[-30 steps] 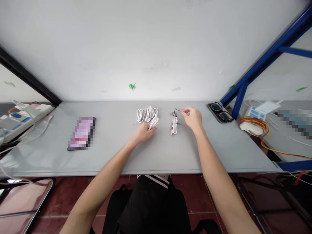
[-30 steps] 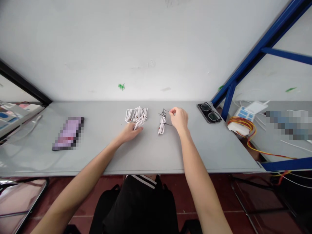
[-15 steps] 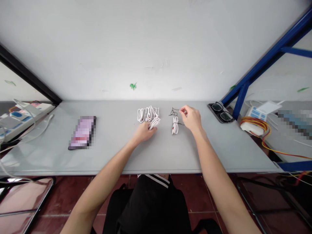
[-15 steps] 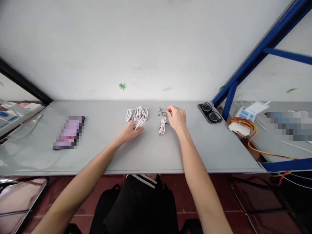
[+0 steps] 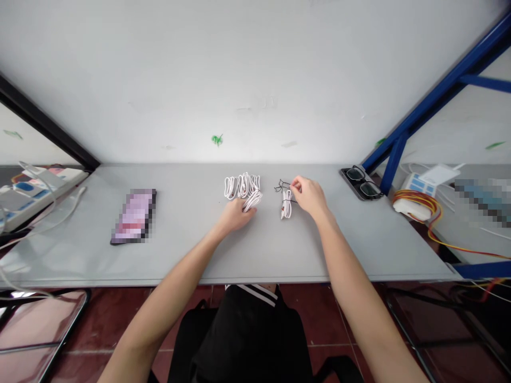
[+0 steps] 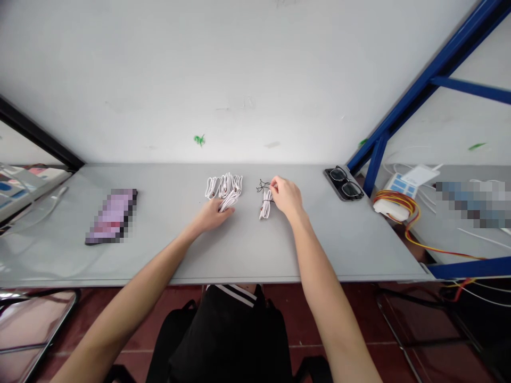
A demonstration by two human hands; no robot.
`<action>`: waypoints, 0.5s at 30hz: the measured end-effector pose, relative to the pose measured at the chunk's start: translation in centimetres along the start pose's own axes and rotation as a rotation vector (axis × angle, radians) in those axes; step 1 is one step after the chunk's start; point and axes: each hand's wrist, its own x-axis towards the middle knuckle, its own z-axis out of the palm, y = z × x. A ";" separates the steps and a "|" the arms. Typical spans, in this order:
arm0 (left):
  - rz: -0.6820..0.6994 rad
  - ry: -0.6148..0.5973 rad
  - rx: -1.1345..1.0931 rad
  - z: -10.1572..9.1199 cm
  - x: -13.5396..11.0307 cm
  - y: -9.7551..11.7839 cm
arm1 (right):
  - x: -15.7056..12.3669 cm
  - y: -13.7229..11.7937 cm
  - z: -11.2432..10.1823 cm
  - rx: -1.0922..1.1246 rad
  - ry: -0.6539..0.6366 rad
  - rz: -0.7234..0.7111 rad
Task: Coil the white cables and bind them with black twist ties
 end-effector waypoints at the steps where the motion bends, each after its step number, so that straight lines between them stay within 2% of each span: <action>1: 0.001 0.001 0.002 0.0 0.0 0.0 | 0.0 0.0 0.0 -0.002 0.004 0.004; 7: -0.011 0.001 -0.001 0.0 0.0 0.0 | 0.0 0.1 0.2 0.027 0.038 0.013; 11: -0.004 0.007 -0.006 0.1 0.1 -0.2 | 0.0 0.1 0.1 0.102 0.115 0.017; 15: -0.020 0.013 -0.016 0.0 0.0 0.1 | 0.0 -0.6 -0.1 0.207 0.242 -0.044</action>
